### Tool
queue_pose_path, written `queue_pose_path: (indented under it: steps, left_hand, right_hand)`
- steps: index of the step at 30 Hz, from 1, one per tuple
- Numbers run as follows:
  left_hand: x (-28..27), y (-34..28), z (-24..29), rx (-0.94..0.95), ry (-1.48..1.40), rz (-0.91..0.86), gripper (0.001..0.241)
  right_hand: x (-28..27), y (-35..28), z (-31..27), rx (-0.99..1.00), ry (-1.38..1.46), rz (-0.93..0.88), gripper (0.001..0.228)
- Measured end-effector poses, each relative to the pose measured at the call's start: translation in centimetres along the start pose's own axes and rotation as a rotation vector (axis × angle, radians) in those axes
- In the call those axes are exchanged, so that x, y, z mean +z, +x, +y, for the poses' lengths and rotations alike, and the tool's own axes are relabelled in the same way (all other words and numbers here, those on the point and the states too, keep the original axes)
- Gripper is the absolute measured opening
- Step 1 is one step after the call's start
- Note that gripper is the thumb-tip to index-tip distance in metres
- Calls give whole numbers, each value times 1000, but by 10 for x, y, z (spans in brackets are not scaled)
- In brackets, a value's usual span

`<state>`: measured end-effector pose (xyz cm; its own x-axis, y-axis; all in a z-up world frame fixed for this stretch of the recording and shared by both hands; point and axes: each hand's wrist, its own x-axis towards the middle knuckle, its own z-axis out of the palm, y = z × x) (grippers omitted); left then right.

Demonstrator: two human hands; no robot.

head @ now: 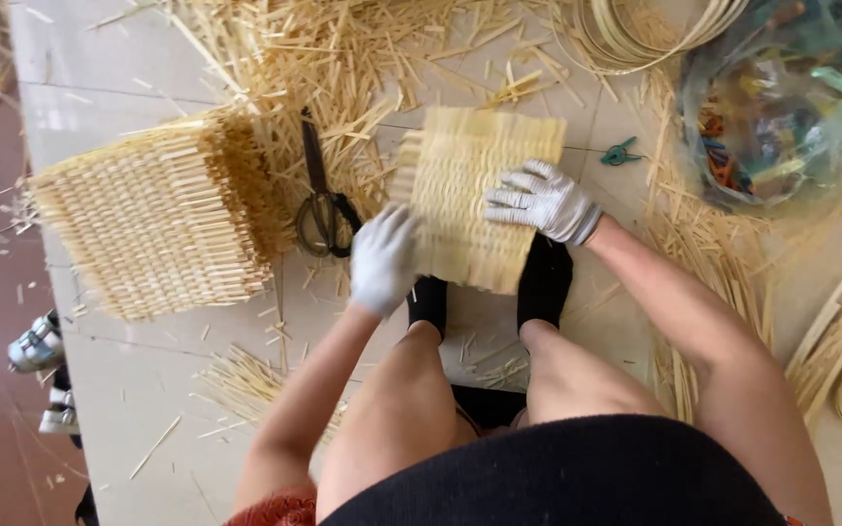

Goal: The recorder is weaving bamboo strips around a wooden circular mold and trimming the excess with scissors to create circular lids for bamboo steamers.

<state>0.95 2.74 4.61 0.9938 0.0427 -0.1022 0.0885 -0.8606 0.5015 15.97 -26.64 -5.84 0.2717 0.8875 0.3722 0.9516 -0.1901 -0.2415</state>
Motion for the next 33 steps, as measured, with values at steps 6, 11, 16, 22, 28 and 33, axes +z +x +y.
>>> queue_pose_path:
  steps: [6,11,16,22,28,33]
  left_hand:
    - [88,46,-10,437,129,-114,53]
    - [88,38,-2,434,254,-255,59]
    - [38,48,40,350,359,-516,81]
    - [51,41,18,354,319,-565,99]
    - [63,36,17,429,428,-501,104]
    - [56,41,20,369,351,-597,101]
  right_hand:
    - [5,-31,10,-15,-88,-304,63]
    - [-12,-26,-33,185,-125,-518,74]
    - [-27,4,-75,463,54,-554,86]
    - [-16,5,-83,624,65,-538,101]
    - [-13,1,-82,654,118,-550,103]
    - [-13,3,-81,644,87,-592,100]
